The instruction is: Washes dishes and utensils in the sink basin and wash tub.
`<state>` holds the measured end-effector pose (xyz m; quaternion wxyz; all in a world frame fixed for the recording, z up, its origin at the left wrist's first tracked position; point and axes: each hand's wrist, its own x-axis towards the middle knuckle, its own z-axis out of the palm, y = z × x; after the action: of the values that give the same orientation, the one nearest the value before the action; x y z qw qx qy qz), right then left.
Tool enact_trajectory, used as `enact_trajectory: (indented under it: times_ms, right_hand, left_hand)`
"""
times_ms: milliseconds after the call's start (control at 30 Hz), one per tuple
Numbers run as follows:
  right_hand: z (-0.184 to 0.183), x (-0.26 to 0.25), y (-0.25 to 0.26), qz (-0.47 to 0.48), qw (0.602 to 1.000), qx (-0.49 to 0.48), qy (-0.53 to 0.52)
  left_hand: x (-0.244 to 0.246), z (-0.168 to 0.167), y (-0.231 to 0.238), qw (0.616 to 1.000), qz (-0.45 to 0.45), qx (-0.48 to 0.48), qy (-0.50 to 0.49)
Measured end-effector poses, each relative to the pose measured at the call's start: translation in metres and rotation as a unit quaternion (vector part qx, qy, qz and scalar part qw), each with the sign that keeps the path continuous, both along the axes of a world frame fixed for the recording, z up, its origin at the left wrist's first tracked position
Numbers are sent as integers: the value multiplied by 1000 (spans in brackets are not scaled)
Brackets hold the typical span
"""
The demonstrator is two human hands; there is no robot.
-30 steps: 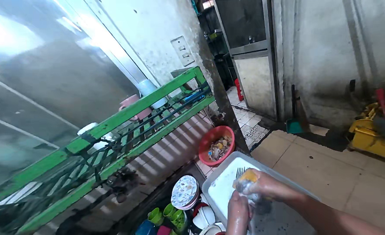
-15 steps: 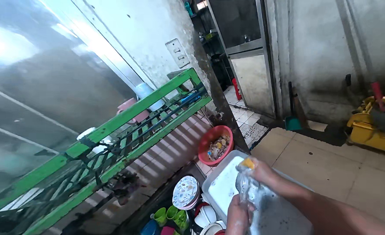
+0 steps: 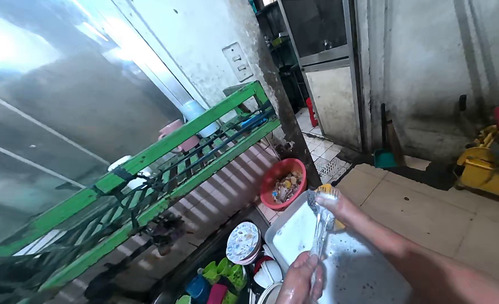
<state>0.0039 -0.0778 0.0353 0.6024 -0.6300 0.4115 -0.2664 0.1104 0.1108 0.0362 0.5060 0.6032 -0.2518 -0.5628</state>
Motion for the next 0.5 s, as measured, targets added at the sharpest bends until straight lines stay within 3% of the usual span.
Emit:
enact_trajectory:
  times_ms: [100, 233, 300, 400, 500]
  right_hand:
    - [4, 5, 32, 74, 997, 9, -1]
    - [27, -6, 34, 186, 978, -30, 85]
    - [37, -17, 28, 282, 951, -36, 118]
    - [38, -18, 44, 423, 898, -24, 120]
    - [20, -9, 66, 469, 879, -21, 79]
  left_hand:
    - [-1, 3, -11, 999, 46, -11, -7]
    - [22, -1, -5, 993, -80, -17, -80]
    - [36, 5, -9, 989, -69, -35, -130]
    - [38, 21, -24, 987, -67, -97, -106]
    - [28, 26, -40, 982, -126, -127, -67]
